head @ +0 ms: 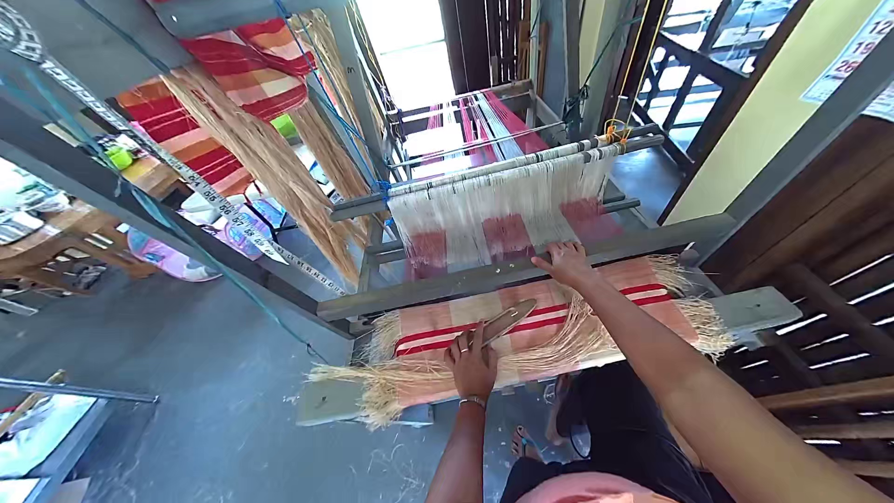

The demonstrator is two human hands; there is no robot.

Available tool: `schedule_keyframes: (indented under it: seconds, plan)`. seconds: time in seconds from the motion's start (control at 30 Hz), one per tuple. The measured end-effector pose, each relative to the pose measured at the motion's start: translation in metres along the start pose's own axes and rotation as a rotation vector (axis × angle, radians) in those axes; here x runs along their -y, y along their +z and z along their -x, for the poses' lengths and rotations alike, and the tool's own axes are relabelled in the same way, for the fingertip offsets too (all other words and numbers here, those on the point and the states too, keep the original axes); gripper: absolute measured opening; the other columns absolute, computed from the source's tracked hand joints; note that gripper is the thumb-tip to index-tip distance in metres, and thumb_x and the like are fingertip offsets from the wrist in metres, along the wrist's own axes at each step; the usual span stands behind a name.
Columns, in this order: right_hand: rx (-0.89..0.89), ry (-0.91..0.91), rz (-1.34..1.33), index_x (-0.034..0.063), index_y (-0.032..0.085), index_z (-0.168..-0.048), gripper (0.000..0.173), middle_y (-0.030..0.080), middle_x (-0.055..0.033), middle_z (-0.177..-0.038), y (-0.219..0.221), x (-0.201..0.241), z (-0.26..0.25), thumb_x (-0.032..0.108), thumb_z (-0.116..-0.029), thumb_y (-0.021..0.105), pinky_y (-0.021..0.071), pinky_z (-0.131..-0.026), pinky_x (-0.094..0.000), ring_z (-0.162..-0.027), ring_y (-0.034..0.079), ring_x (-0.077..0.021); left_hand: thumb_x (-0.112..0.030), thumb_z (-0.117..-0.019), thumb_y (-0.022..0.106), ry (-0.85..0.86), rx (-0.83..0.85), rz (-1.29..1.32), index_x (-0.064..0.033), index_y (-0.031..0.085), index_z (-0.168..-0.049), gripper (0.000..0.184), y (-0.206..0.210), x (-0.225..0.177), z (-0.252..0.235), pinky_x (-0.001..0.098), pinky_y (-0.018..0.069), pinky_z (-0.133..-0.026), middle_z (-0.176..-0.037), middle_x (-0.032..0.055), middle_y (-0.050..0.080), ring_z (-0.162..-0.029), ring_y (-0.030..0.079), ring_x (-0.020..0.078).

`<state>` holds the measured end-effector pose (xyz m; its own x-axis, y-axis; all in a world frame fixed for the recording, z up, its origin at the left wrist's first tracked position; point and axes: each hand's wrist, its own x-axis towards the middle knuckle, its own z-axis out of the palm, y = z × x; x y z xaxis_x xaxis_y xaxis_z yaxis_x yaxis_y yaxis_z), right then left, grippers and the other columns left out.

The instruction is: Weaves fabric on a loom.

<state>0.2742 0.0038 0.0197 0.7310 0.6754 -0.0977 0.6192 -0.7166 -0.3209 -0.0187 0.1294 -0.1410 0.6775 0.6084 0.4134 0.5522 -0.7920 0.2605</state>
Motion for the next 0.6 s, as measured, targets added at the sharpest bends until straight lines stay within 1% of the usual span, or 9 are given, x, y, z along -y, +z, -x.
schedule_keyframes:
  seconds: [0.1,0.2,0.3,0.4,0.47,0.53,0.6]
  plan:
    - [-0.004,0.003,0.047,0.006,0.056,-0.141,0.078,0.054,-0.0162,-0.149,0.002,0.0,0.0,0.07,-0.1014,0.037,0.019,-0.124,-0.0556,-0.146,0.042,-0.0325,-0.046,-0.0931,0.05,0.002,-0.01,0.005,-0.0381,0.054,-0.148,0.056,0.001,0.001,0.002,0.0607,0.0361,-0.108,-0.138,0.0068,0.062,-0.128,0.056,0.0311]
    - [-0.016,0.005,0.057,0.0058,0.056,-0.141,0.078,0.055,-0.0158,-0.148,0.003,-0.001,0.0,0.07,-0.1016,0.035,0.0193,-0.124,-0.055,-0.146,0.042,-0.0321,-0.046,-0.0937,0.049,0.004,-0.044,0.008,-0.0335,0.057,-0.146,0.055,0.003,0.001,0.002,0.0602,0.0368,-0.108,-0.135,0.008,0.064,-0.124,0.058,0.0311]
    - [-0.054,-0.008,0.058,0.005,0.059,-0.137,0.077,0.058,-0.0167,-0.143,0.008,-0.003,0.001,0.069,-0.1025,0.034,0.0218,-0.123,-0.0557,-0.142,0.046,-0.0338,-0.045,-0.0931,0.05,0.008,-0.056,0.015,-0.0321,0.057,-0.146,0.055,0.006,0.002,0.003,0.0597,0.037,-0.107,-0.135,0.008,0.064,-0.124,0.059,0.0308]
    - [-0.172,-0.046,0.023,0.0066,0.064,-0.132,0.07,0.064,-0.0163,-0.136,0.017,-0.009,0.0,0.065,-0.1029,0.039,0.0246,-0.121,-0.0572,-0.136,0.052,-0.0351,-0.046,-0.0947,0.05,0.015,-0.057,0.028,-0.0298,0.058,-0.145,0.054,0.003,0.001,-0.001,0.0608,0.0372,-0.107,-0.136,0.0088,0.064,-0.124,0.059,0.032]
    - [-0.218,-0.081,0.007,0.0053,0.066,-0.129,0.065,0.065,-0.0187,-0.132,0.019,-0.011,-0.007,0.061,-0.1037,0.044,0.0263,-0.119,-0.0613,-0.133,0.054,-0.0377,-0.045,-0.0951,0.053,0.011,-0.051,0.038,-0.0259,0.061,-0.143,0.052,-0.003,-0.002,-0.005,0.0645,0.0375,-0.107,-0.134,0.0122,0.065,-0.123,0.06,0.0362]
    - [-0.276,-0.135,0.021,0.0033,0.067,-0.126,0.066,0.067,-0.0216,-0.127,0.026,-0.019,-0.021,0.061,-0.1033,0.044,0.0297,-0.115,-0.0644,-0.128,0.057,-0.0412,-0.046,-0.0955,0.053,-0.014,-0.013,0.036,-0.0254,0.06,-0.143,0.052,-0.007,-0.006,-0.004,0.0655,0.0376,-0.107,-0.133,0.0138,0.066,-0.123,0.06,0.0382]
    - [-0.267,-0.135,0.003,0.0027,0.065,-0.129,0.069,0.065,-0.0231,-0.13,0.021,-0.018,-0.043,0.063,-0.1028,0.043,0.0269,-0.117,-0.0664,-0.131,0.055,-0.0431,-0.046,-0.0963,0.054,-0.028,0.0,0.02,-0.0274,0.061,-0.143,0.051,-0.003,-0.006,-0.003,0.0633,0.0382,-0.107,-0.131,0.0129,0.066,-0.122,0.06,0.0365]
